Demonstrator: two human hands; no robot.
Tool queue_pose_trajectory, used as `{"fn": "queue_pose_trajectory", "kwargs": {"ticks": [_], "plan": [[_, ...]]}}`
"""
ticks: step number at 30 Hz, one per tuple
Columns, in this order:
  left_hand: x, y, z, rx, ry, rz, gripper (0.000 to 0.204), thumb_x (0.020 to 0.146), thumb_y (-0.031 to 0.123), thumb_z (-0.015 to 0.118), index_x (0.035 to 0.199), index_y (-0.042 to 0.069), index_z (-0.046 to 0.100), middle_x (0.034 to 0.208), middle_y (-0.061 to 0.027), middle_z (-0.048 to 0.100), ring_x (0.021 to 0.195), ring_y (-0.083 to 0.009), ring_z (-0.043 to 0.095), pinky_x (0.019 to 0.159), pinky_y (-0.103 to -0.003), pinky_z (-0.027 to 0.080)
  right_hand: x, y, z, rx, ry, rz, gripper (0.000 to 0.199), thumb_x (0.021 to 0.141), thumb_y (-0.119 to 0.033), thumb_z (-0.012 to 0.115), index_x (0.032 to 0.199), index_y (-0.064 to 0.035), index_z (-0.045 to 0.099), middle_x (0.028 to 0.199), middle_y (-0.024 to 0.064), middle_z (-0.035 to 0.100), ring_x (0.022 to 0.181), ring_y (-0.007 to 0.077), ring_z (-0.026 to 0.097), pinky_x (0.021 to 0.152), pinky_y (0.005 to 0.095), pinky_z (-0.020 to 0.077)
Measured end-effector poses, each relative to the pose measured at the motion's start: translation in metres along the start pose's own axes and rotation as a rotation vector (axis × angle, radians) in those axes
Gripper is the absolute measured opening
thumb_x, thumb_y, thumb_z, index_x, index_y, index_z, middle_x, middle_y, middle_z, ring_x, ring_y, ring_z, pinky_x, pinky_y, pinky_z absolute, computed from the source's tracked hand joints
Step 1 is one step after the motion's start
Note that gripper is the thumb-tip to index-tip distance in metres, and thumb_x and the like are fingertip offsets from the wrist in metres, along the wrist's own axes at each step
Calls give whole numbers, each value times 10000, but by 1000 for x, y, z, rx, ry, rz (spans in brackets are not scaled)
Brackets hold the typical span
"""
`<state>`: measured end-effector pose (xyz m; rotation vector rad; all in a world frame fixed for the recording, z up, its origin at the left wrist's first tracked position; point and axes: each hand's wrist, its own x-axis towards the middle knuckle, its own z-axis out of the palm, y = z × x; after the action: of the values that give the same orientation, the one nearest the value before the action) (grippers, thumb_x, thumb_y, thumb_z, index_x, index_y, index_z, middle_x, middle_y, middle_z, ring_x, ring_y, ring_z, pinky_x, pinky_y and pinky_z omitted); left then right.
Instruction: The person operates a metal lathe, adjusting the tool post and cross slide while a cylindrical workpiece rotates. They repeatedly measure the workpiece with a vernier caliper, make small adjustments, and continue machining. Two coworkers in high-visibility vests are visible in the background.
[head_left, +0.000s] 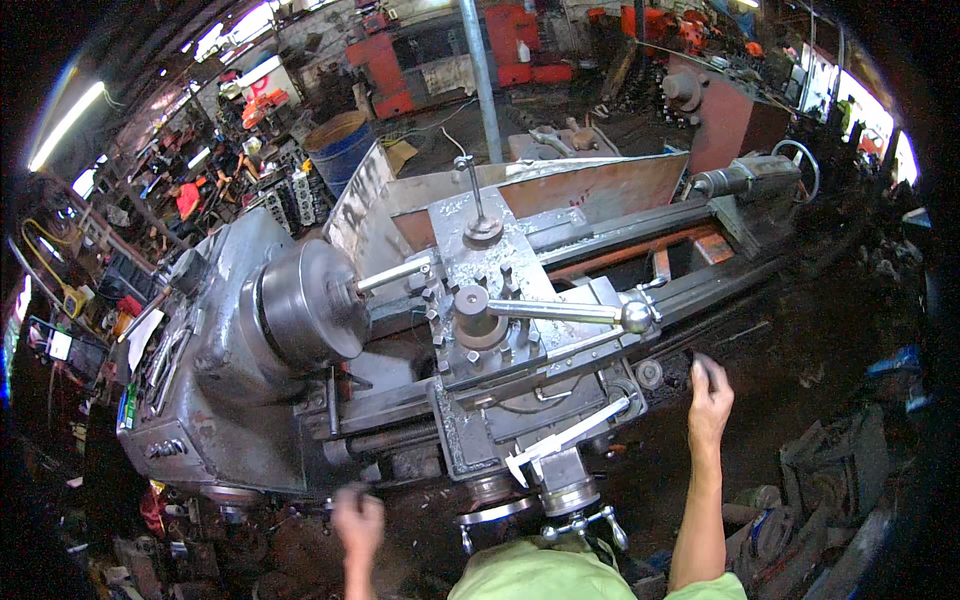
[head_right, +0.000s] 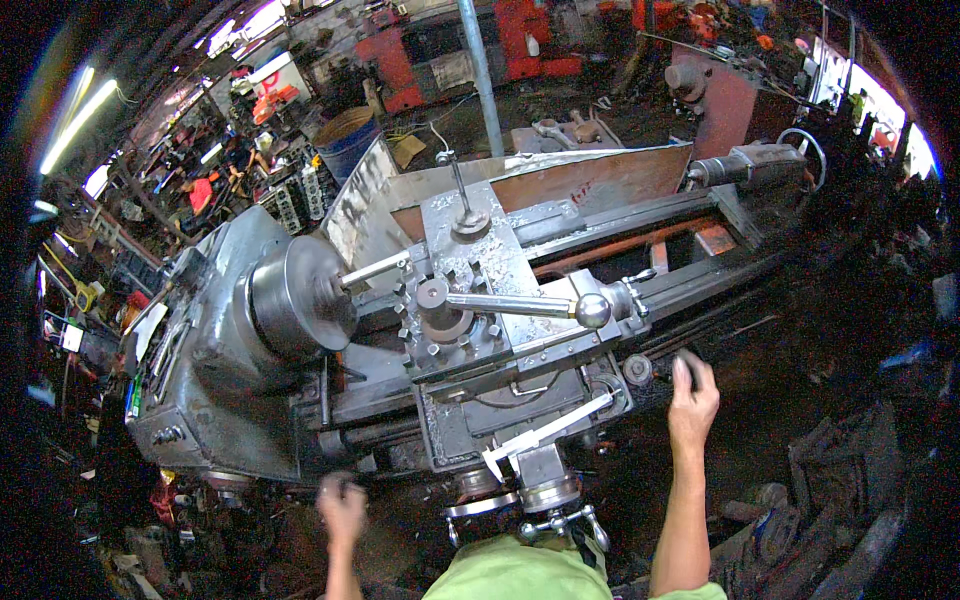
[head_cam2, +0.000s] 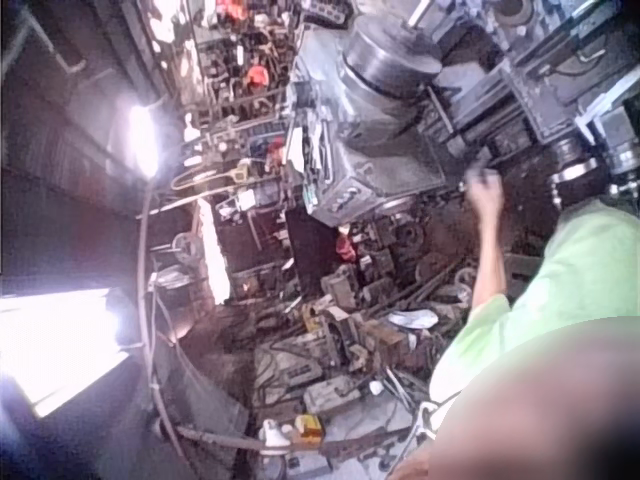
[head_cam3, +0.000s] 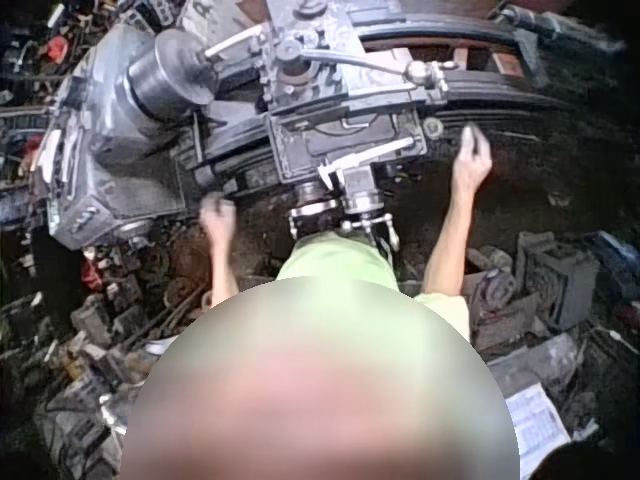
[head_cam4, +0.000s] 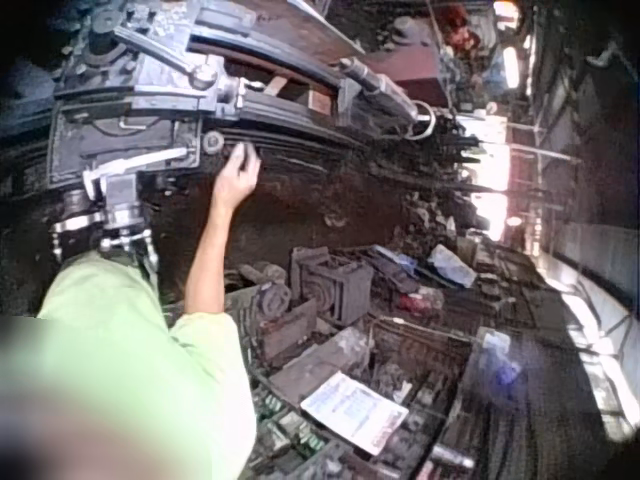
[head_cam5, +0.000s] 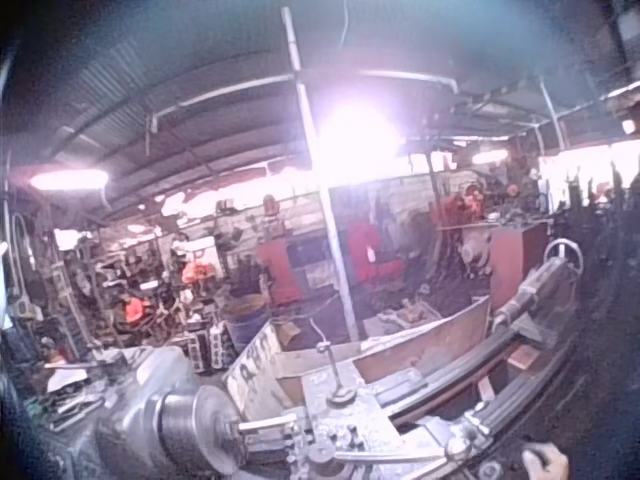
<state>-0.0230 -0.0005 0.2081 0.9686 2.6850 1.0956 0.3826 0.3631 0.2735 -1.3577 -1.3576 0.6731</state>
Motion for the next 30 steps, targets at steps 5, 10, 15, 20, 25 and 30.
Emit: {"fn": "queue_pose_trajectory", "kwargs": {"ticks": [5,10,15,20,25,30], "plan": [[-67,-21,95,419,-991,144,754,793,348,694,1361,-71,430,1399,-302,436,1333,-399,400,1130,-415,319,-98,121,-34,-594,-339,353,384,815,-317,688,993,21,711,964,269,683,955,398,673,833,430,514],[-50,-25,126,332,-1016,94,769,799,338,698,1399,-38,397,1272,-302,555,1234,-421,503,1096,-436,363,-148,181,-3,-770,-920,308,604,791,-445,693,1189,7,641,1228,278,591,1158,388,577,994,427,456],[-41,-12,141,401,-1087,-33,766,781,335,715,1386,-34,424,1288,-265,567,1243,-399,513,1065,-431,401,-148,211,56,-1036,-1473,213,634,800,-353,593,1352,-51,512,1459,217,422,1346,342,420,1089,405,393],[-51,-8,146,275,-971,-180,705,755,271,700,1368,5,476,1305,-261,560,1264,-359,509,1062,-396,409,-142,249,77,-989,-1555,237,613,762,-407,691,1248,-47,593,1309,208,570,1172,371,579,1005,435,471],[-54,-17,158,389,-995,-376,718,737,199,654,1394,-3,447,1363,-268,506,1286,-362,484,1088,-389,386,-144,269,76,-786,-1526,73,681,706,-469,743,1191,-6,622,1194,241,629,1100,365,623,947,432,505],[-57,0,162,558,-977,-290,756,725,132,578,1440,-2,373,1400,-273,463,1335,-380,418,1118,-382,350,-114,230,69,-426,-1749,71,719,826,-540,638,1361,-74,517,1377,211,522,1260,388,498,1058,424,407]]}}
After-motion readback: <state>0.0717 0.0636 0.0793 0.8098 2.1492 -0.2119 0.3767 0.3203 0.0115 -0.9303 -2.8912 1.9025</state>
